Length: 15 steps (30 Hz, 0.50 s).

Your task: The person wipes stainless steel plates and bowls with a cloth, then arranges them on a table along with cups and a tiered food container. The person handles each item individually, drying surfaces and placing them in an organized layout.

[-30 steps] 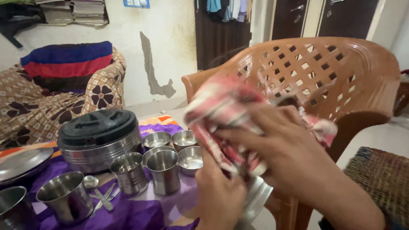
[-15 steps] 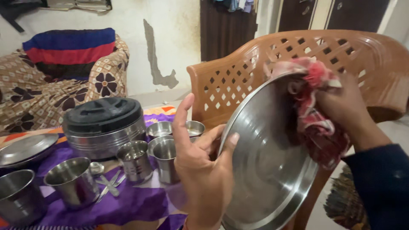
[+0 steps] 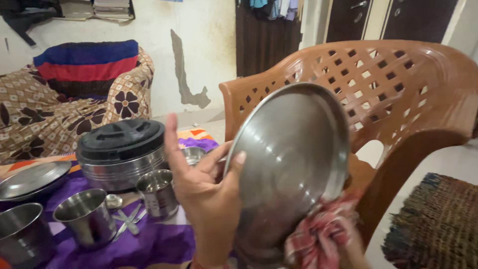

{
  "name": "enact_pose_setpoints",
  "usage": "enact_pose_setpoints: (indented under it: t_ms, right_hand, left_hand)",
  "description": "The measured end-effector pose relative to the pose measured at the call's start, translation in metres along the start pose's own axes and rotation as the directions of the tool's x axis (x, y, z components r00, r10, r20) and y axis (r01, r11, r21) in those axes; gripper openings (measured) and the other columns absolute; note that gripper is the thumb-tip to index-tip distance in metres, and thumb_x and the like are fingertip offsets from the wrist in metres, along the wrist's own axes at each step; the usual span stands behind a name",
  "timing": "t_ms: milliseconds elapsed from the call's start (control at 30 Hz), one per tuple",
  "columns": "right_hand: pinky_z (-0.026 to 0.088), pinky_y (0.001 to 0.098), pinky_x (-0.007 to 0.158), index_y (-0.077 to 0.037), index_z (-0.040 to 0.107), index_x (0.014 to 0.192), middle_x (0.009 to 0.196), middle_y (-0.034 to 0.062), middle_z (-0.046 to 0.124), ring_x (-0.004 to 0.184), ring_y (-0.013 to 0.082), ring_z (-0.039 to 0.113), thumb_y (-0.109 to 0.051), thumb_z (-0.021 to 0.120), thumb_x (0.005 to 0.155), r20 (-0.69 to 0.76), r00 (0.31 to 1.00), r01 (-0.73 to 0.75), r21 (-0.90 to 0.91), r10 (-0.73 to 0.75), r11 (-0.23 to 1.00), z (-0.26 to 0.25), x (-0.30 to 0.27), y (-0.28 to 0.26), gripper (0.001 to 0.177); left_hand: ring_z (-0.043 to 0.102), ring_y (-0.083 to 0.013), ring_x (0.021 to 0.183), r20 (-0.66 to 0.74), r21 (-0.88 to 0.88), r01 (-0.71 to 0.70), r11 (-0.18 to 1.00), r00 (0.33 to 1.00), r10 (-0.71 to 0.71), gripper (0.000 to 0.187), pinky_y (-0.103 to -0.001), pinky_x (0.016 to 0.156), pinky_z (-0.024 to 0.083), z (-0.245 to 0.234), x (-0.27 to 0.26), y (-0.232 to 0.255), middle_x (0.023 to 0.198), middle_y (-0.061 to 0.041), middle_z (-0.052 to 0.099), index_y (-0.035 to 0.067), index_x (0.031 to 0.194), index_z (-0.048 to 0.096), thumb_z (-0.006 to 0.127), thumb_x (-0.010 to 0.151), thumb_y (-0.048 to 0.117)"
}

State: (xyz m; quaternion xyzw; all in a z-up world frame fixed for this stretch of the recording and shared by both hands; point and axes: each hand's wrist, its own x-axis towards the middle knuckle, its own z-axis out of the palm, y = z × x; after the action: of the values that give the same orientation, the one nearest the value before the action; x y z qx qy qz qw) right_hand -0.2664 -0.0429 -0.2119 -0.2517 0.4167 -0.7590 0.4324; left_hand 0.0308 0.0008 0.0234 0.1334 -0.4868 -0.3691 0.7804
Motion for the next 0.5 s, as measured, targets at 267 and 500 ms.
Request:
enact_pose_setpoints:
  t_ms: [267, 500]
  right_hand:
    - [0.045, 0.0379, 0.050, 0.006, 0.069, 0.109, 0.084, 0.0130, 0.063, 0.069, 0.0213, 0.060, -0.032, 0.061, 0.109, -0.354, 0.922, 0.014, -0.372, -0.156, 0.928, -0.003, 0.006, -0.032, 0.039]
    - [0.050, 0.0349, 0.067, 0.000, 0.073, 0.107, 0.081, 0.0156, 0.072, 0.073, 0.0180, 0.064, -0.014, 0.069, 0.098, 0.090, 0.641, 0.528, -0.772, -0.762, 0.354, 0.055, -0.036, -0.170, 0.018]
  left_hand:
    - [0.070, -0.0161, 0.086, 0.028, 0.449, -0.136, 0.883, 0.990, 0.138, 0.082, -0.026, 0.073, 0.057, -0.024, 0.011, -0.014, 0.109, -0.018, 0.072, 0.005, 0.160, 0.029, 0.072, 0.091, -0.002]
    - [0.074, -0.0268, 0.071, 0.488, 0.602, -0.463, 0.651, 0.858, 0.158, 0.074, -0.036, 0.062, 0.057, -0.016, 0.001, -0.001, 0.088, -0.016, 0.072, 0.004, 0.158, 0.033, 0.071, 0.094, 0.003]
